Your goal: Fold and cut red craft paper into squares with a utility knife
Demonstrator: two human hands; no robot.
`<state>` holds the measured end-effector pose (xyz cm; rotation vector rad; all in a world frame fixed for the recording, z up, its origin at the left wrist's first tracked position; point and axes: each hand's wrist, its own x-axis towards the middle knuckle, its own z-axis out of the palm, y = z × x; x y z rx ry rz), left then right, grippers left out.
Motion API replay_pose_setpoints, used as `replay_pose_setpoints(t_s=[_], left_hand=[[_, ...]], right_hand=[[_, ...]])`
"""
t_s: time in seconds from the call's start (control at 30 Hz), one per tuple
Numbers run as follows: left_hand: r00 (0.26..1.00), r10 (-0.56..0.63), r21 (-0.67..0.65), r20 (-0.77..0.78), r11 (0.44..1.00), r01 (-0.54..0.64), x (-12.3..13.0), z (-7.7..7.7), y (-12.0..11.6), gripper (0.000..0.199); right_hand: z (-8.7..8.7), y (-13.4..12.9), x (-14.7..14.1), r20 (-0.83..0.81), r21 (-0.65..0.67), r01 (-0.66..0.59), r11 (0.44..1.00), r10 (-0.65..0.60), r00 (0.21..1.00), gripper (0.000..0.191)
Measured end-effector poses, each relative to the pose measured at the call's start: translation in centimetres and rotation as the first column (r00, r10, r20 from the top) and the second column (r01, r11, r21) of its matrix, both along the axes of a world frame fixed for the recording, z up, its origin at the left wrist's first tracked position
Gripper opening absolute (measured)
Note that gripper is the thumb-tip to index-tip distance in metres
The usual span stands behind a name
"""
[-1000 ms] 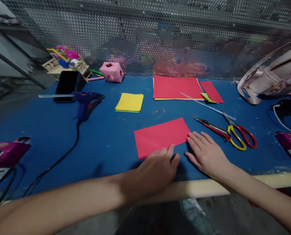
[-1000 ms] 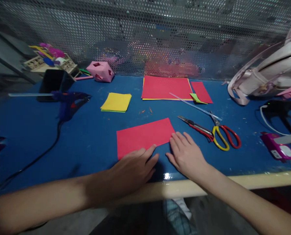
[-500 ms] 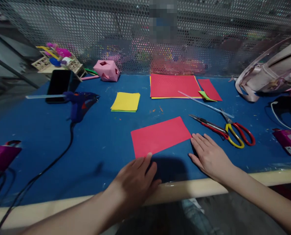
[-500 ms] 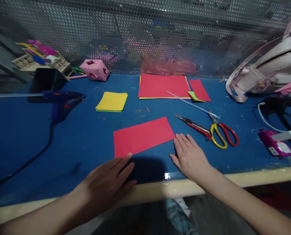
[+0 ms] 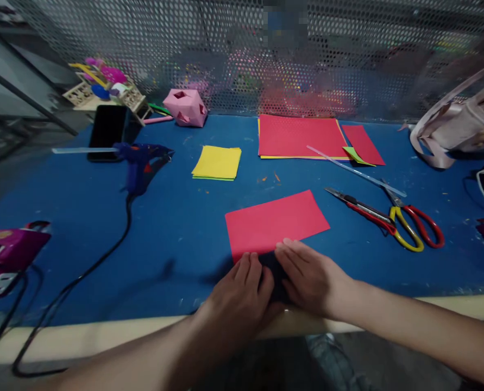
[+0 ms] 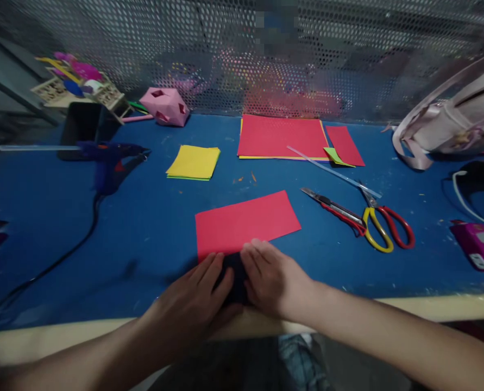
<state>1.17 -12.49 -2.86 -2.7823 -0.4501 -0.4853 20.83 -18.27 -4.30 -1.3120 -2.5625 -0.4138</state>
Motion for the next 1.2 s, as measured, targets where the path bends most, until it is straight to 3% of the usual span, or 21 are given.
replay_pose_setpoints(t_s=[0.2,0.3,0.43,0.6,0.73,0.83,0.97,1.1,1.2], left_hand=[[0.999,0.017,0.027,-0.039,1.000,-0.016,-2.1,0.6,0.5,0.053],[0.996,0.028,0.046,-0.081,0.999,-0.024,-2.9,1.0,0.8,0.047],[0.993,-0.001,0.047,-0.119,0.999,0.007,-3.2,1.3,2.0,0.031],[0.976,0.065,0.040,-0.208,0.998,-0.058,-2.3,1.6,5.1,0.039],[0.950,0.118,-0.087,-0.288,0.985,-0.149,-1.6,2.3,7.3,0.039],[0.943,0.119,-0.186,-0.310,0.965,-0.183,-0.8,3.3,8.4,0.032],[0.965,0.059,-0.355,-0.255,0.923,-0.150,1.7,4.1,10.2,0.027],[0.977,0.068,-0.568,-0.203,0.805,-0.174,5.3,3.1,12.0,0.063],[0.979,0.066,-0.586,-0.191,0.793,-0.168,7.0,1.9,12.5,0.074]], right_hand=[[1.4,-1.9,4.8,0.057,-0.006,0.333,0.943,-0.333,0.941,0.048],[1.6,-2.3,6.1,0.080,-0.016,0.363,0.932,-0.361,0.929,0.045],[1.7,-2.2,5.7,0.076,-0.010,0.365,0.931,-0.363,0.929,0.040],[1.4,-0.8,4.7,0.116,0.043,0.357,0.933,-0.360,0.926,0.039],[1.8,0.6,5.7,0.090,0.041,0.317,0.948,-0.319,0.943,0.029],[2.9,0.9,8.3,0.036,-0.018,0.305,0.952,-0.304,0.952,0.029],[3.4,0.0,13.4,0.078,-0.046,0.493,0.869,-0.489,0.869,0.039],[2.2,-1.1,16.6,0.039,-0.138,0.565,0.814,-0.565,0.824,0.037],[1.4,-1.3,16.6,-0.037,-0.121,0.574,0.810,-0.582,0.812,0.034]])
